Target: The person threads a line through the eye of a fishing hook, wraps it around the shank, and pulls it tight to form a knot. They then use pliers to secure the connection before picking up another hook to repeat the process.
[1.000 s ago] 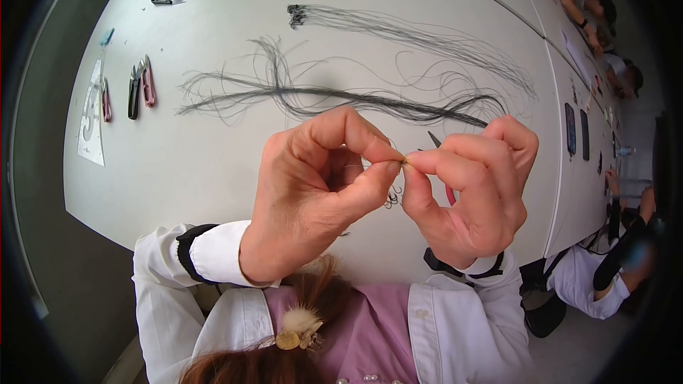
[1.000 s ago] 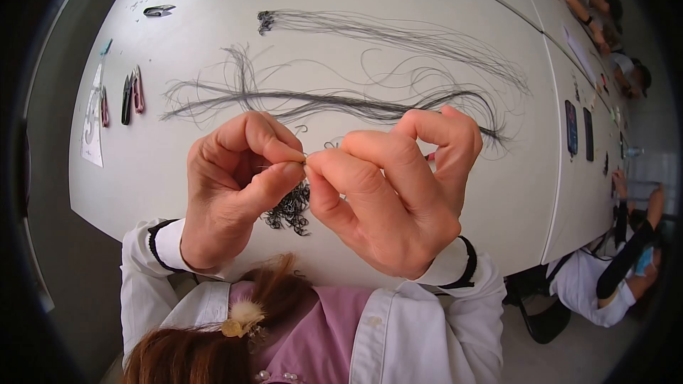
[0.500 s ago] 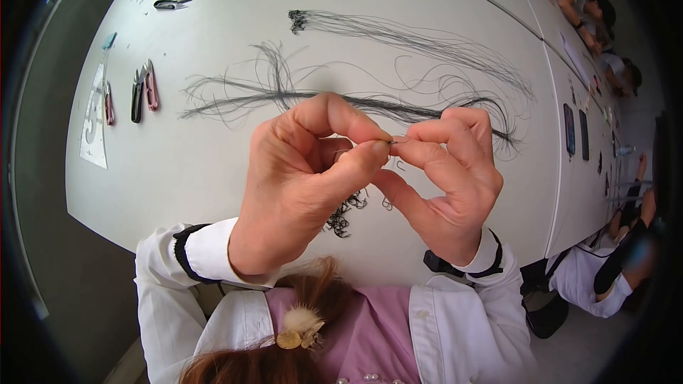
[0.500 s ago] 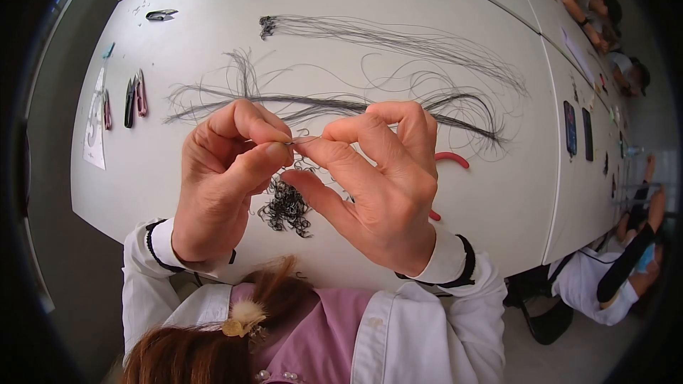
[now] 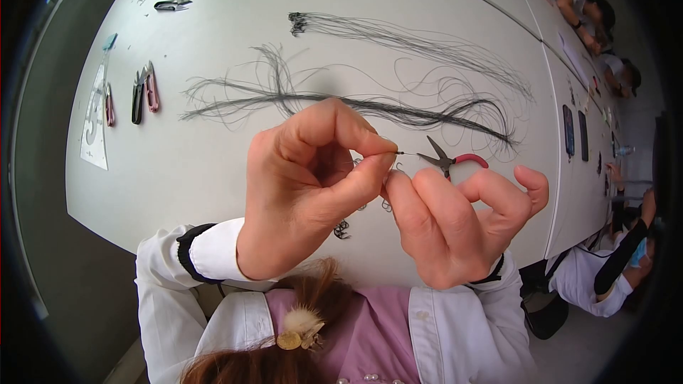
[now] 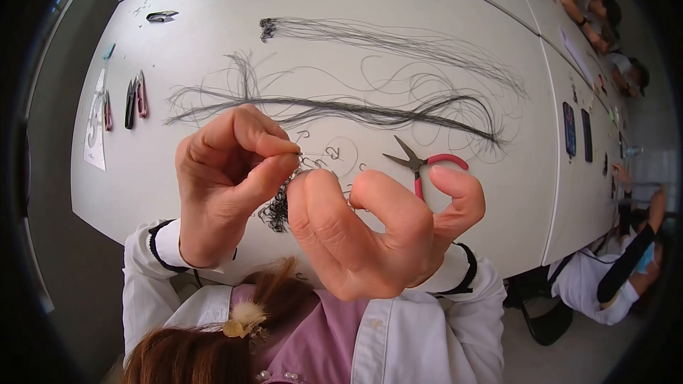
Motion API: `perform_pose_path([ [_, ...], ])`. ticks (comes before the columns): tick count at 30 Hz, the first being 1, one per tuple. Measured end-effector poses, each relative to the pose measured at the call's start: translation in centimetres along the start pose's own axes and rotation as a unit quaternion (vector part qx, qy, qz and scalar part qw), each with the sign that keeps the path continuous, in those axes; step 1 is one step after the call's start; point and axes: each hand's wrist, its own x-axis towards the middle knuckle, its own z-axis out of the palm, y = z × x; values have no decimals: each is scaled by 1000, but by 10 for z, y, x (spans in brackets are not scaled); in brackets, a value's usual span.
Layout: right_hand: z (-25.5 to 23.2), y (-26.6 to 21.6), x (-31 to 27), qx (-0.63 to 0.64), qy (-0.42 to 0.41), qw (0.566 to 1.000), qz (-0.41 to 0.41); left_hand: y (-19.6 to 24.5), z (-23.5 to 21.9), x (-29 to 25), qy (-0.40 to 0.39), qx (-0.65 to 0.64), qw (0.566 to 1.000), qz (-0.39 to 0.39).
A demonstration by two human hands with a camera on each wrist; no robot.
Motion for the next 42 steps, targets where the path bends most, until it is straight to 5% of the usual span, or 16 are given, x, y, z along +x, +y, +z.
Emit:
perform_pose_path([
  [13, -19, 23, 9, 14, -30, 998, -44, 7, 3, 0, -50, 191, 975, 103],
  [23, -6, 37, 13, 149, -59, 987, 10, 8, 2, -1, -70, 170, 980, 75],
  [34, 1, 36, 11, 289, -115, 943, 119, 5, -1, 1, -62, 207, 959, 181],
  [42, -3, 35, 15, 368, -181, 895, 177, 6, 1, -2, -61, 160, 980, 101],
])
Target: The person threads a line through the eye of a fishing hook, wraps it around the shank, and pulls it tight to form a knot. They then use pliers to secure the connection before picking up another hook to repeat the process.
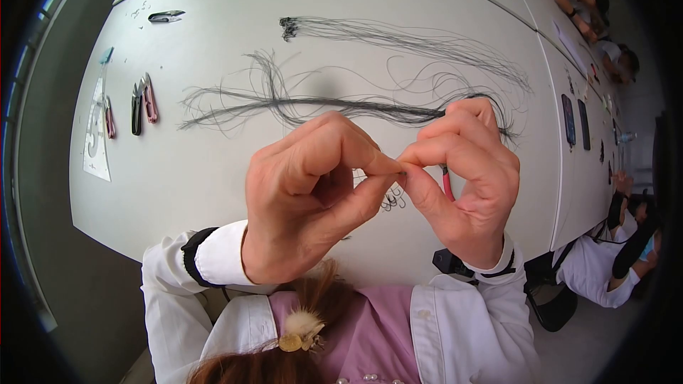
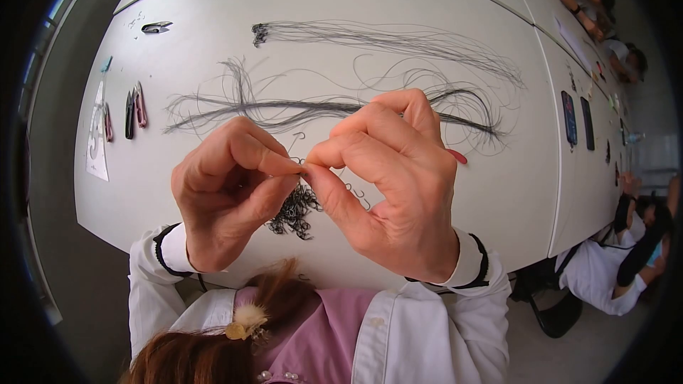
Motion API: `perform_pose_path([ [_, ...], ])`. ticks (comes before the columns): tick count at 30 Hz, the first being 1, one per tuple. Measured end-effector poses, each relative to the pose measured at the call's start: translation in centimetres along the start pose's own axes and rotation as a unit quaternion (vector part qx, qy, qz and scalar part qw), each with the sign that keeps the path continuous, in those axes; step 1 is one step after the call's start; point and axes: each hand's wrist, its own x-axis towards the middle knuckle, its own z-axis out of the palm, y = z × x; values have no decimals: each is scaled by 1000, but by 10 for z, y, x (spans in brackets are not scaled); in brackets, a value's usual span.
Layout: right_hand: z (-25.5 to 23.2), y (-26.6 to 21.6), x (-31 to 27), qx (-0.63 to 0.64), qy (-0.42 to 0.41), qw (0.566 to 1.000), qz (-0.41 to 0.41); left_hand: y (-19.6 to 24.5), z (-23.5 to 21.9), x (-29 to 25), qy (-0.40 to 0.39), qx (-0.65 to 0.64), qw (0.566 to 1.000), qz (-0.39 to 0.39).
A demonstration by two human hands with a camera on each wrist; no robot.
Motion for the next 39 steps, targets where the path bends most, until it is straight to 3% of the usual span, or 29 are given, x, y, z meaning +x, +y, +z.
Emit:
perform_pose_path([
  [4, 6, 4, -2, 20, -2, 1000, 13, -3, 0, -1, 7, -71, 995, -73],
  [6, 10, -1, 1, 81, 88, 990, 74, -6, -1, -1, 9, -72, 996, -57],
  [7, 7, -2, 1, 81, 86, 990, 73, -7, -1, -1, 10, -73, 996, -41],
  [9, -3, -5, 1, 10, 53, 998, -11, -4, -1, -1, 17, -75, 996, -54],
  [15, 7, 4, -5, -34, 79, 994, -74, -2, 0, -1, 16, -86, 994, -72],
  [17, 5, 2, -5, -44, 80, 993, -74, 1, -1, 0, 11, -80, 994, -77],
  [25, 4, 1, -4, -71, 67, 993, -61, 1, -4, 7, -18, -162, 963, -214],
  [39, 10, 1, -4, -32, 52, 998, -25, -6, -2, 5, 13, -169, 967, -189],
])
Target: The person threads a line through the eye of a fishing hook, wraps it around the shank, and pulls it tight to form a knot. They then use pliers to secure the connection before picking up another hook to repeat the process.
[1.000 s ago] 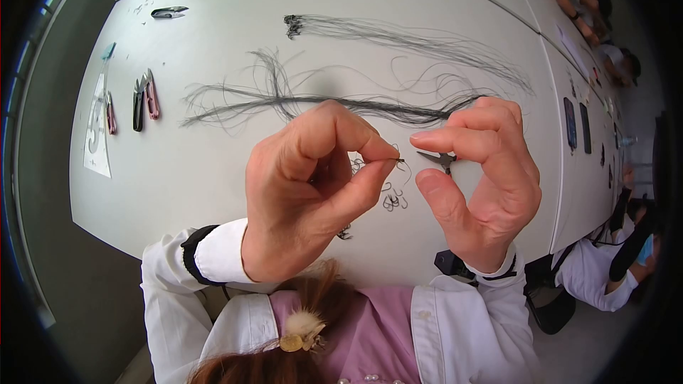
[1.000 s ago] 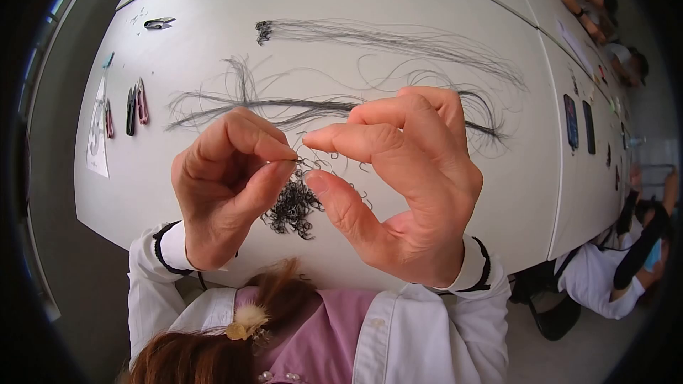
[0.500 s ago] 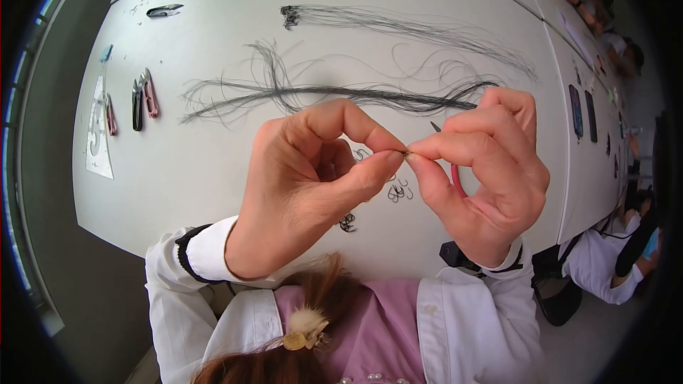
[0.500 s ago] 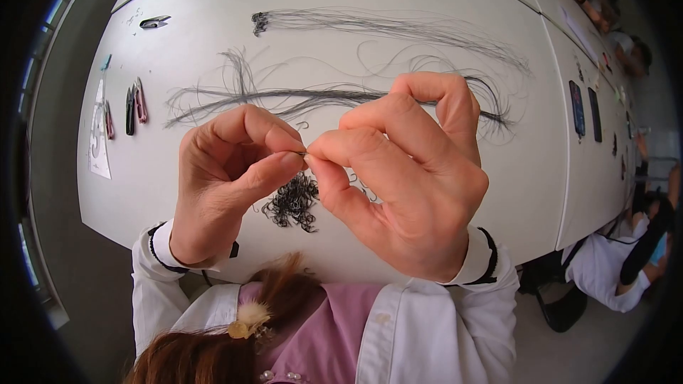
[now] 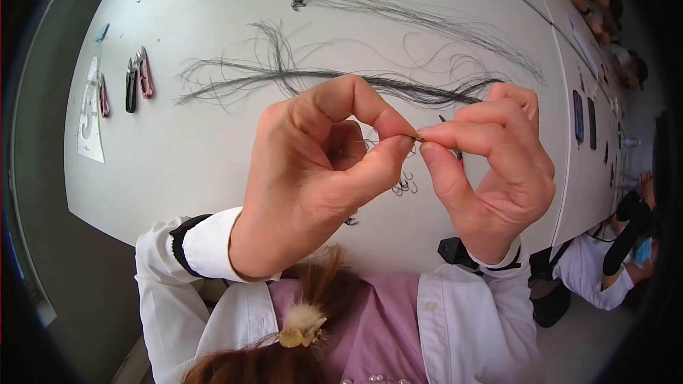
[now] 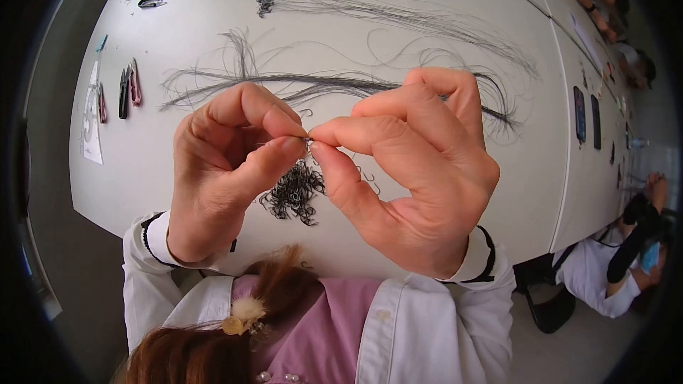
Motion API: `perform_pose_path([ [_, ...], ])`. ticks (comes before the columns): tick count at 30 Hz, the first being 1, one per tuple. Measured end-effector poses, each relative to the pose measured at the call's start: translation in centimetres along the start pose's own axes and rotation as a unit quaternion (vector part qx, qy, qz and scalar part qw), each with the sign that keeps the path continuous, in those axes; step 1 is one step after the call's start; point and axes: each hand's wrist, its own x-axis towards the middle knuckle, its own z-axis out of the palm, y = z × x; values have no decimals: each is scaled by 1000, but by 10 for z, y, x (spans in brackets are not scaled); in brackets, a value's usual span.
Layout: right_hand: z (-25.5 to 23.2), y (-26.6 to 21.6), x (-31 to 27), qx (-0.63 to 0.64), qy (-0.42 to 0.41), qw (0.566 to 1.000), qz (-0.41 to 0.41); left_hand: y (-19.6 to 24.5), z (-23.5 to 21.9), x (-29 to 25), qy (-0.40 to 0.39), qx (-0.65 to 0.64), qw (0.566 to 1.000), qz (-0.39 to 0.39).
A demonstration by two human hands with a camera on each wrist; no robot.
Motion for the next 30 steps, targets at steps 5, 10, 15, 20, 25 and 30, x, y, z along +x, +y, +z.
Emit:
perform_pose_path([
  [5, 2, 1, -1, 10, 9, 1000, -3, 1, 3, -4, 10, 40, 999, 21],
  [10, 7, 4, -4, 14, 33, 999, -13, -4, 5, -6, 20, 66, 994, 81],
  [15, 8, 2, -5, -4, 53, 998, -23, -7, 6, -8, 20, 50, 994, 94],
  [20, 11, 0, -6, -9, 65, 997, -30, -7, 7, -10, 23, 44, 994, 100],
  [25, 12, 0, -7, -13, 65, 997, -36, -11, 7, -9, 18, 43, 992, 120],
  [30, 17, 2, -8, -16, 93, 994, -49, -6, 7, -9, 24, 41, 996, 80],
])
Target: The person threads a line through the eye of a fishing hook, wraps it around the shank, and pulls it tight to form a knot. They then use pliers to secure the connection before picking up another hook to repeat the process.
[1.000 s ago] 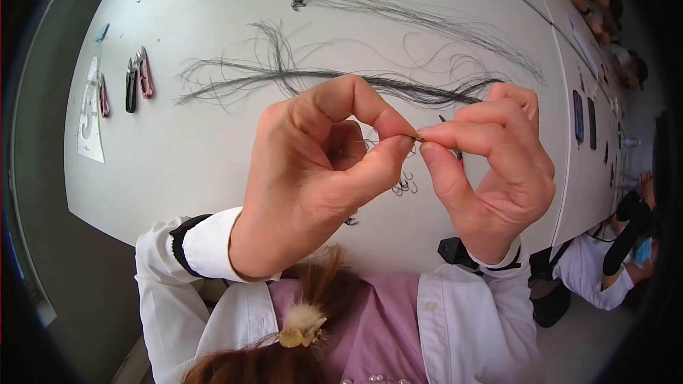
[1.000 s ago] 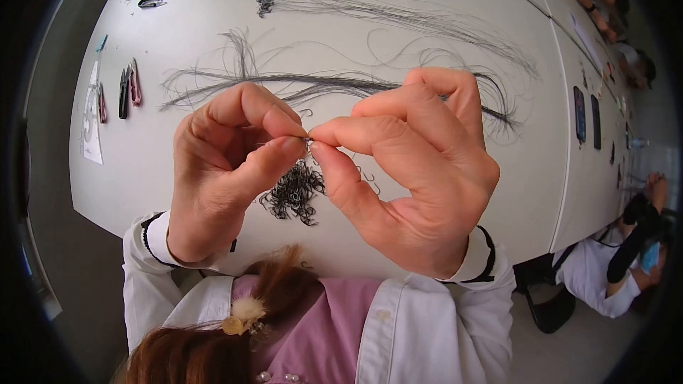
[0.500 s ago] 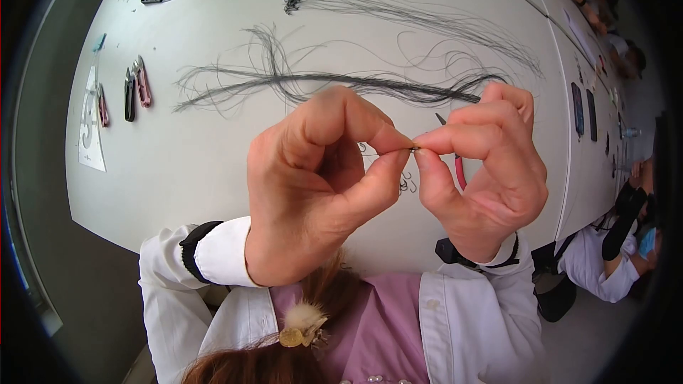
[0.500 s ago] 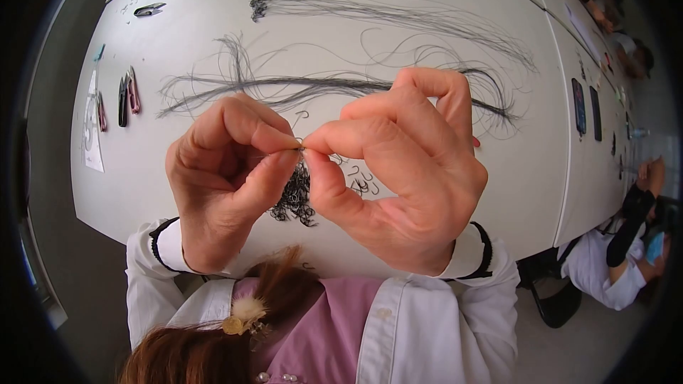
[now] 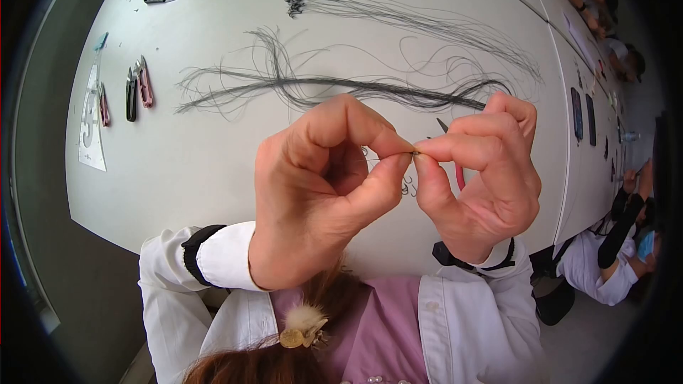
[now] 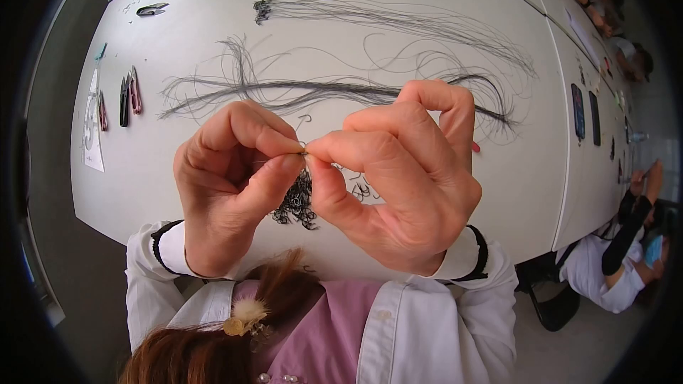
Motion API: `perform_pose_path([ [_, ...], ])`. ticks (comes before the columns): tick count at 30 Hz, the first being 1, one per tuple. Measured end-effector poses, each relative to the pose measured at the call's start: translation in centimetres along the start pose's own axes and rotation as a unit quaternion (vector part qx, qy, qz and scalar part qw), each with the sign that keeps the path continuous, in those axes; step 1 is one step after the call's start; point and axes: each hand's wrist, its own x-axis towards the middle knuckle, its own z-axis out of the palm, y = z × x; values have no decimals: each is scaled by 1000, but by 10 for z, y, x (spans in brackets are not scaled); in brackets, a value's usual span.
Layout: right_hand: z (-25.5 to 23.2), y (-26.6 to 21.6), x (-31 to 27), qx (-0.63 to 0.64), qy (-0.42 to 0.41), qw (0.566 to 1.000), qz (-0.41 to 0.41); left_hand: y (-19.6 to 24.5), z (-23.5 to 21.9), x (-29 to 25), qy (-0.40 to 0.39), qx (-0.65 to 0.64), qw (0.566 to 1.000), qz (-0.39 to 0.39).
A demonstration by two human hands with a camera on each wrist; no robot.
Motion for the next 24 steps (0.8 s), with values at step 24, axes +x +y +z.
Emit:
perform_pose_path([
  [24, -3, -1, 1, -29, -16, 999, -27, 1, -3, -1, -7, -32, 999, -25],
])
